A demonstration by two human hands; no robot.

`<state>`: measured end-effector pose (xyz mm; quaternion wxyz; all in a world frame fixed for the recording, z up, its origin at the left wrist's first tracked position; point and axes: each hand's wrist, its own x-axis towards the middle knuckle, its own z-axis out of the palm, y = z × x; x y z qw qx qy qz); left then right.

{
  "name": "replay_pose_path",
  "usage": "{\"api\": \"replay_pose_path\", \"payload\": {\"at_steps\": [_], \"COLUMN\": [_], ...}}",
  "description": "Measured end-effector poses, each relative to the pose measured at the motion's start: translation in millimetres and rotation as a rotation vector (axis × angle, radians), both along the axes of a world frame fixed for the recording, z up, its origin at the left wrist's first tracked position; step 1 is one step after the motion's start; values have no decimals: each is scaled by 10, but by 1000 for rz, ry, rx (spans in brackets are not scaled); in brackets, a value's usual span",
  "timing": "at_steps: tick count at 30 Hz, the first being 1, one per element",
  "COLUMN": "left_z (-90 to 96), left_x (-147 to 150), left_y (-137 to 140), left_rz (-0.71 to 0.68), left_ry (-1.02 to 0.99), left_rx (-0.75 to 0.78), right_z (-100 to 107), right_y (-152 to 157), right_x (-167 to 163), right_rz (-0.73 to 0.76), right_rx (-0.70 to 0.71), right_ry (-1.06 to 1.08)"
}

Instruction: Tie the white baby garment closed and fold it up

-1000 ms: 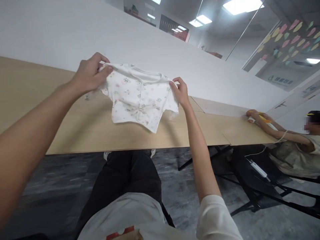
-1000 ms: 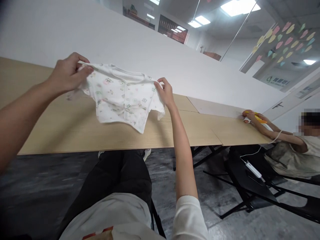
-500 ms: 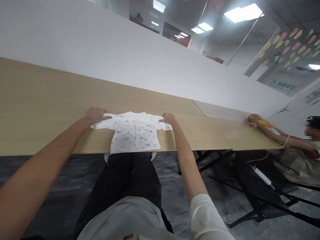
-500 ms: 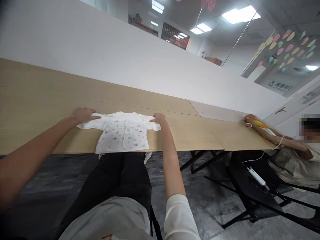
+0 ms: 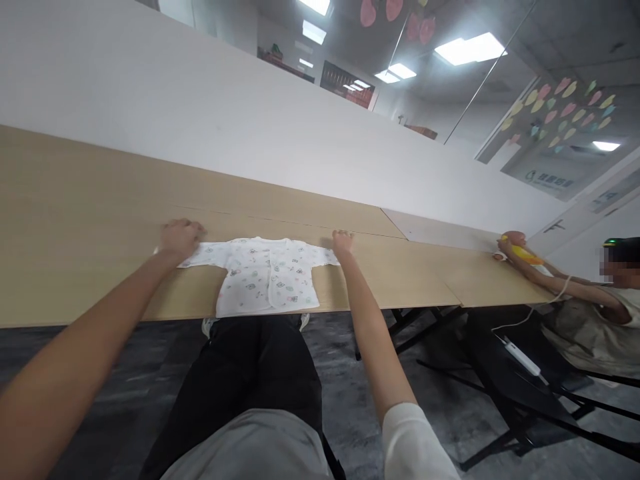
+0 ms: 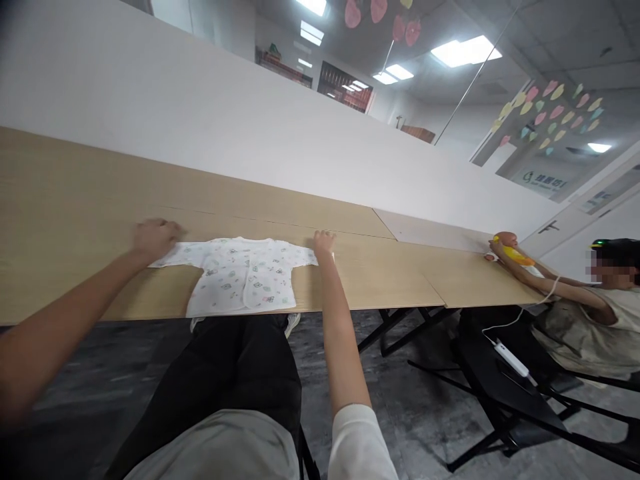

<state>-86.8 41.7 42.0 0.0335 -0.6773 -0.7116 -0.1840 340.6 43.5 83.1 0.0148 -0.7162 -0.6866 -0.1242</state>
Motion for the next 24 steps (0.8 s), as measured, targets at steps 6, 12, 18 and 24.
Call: {"api": "replay_pose_path", "payload": {"at_steps": [6,12,18,24], "left_z": [-211,-490,-515,-494], "left_x": [1406,1702,1621,1604], "left_y": [23,24,9,-41], "left_rz": [-250,-170,-241,-196], "left_ry": [-202,-256,-371,-506], "left_rx": [-65,49,96,41], "right_z": [-448,-781,-827,-865], "right_y": [24,-5,5,-9], "right_x": [-1224,-1568,-1487,-1478], "right_rz": [297,266,268,226], "right_rx": [-58,48,103,110], "right_ry": [427,624,794,1010]}}
